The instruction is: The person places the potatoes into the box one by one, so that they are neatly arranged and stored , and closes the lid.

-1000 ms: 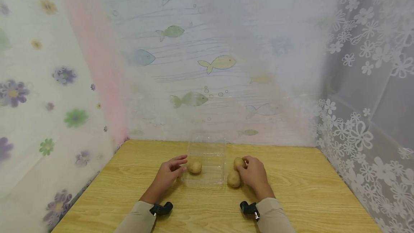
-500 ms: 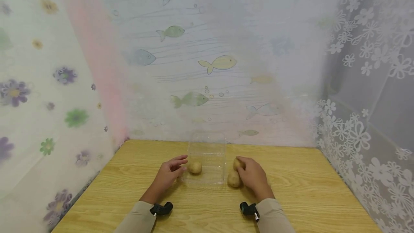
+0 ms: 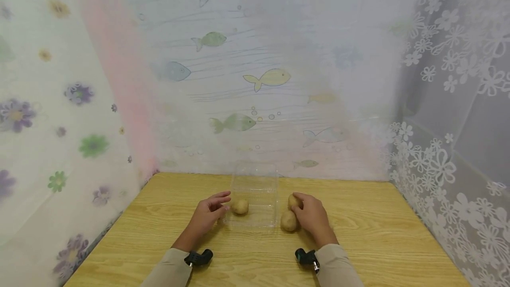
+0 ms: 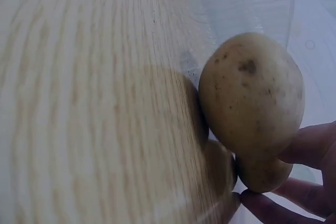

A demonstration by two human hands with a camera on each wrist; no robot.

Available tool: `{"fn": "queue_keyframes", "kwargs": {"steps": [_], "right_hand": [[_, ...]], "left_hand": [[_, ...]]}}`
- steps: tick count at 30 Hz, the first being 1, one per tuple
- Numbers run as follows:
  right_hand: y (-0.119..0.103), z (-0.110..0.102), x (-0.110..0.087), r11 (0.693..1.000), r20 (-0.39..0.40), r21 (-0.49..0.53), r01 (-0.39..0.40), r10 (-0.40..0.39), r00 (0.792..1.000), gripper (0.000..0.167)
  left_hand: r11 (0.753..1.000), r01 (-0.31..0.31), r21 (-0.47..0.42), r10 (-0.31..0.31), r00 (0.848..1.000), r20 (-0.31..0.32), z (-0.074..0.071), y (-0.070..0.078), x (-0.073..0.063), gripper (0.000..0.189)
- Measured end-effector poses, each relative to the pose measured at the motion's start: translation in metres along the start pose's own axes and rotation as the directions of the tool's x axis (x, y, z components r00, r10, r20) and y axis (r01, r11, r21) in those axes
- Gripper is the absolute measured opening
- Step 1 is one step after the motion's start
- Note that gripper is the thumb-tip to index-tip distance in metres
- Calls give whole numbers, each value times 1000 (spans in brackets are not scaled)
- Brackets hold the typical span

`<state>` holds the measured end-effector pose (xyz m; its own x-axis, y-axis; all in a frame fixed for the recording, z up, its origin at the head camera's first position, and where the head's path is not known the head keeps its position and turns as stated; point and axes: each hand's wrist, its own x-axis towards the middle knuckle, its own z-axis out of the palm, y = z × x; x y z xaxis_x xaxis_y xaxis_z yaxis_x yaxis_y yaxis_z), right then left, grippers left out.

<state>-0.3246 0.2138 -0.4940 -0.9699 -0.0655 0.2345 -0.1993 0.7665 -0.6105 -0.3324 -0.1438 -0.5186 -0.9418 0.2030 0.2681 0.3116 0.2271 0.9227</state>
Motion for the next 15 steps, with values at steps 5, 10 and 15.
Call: {"fn": "queue_keyframes", "kwargs": {"steps": [5, 10, 15], "right_hand": [[1, 1, 2, 1000, -13, -13, 14, -14, 1000, 45], [1, 2, 3, 1000, -21, 5, 20, -20, 1000, 45], [-1, 0, 1, 1000, -27, 12, 24, -23, 999, 45]], "left_hand": [[1000, -1, -15, 1, 1000, 3, -1, -2, 0, 35], [1000, -5, -11, 5, 1000, -3, -1, -2, 0, 36], [1000, -5, -1, 5, 1000, -1, -1, -1, 0, 36]]}}
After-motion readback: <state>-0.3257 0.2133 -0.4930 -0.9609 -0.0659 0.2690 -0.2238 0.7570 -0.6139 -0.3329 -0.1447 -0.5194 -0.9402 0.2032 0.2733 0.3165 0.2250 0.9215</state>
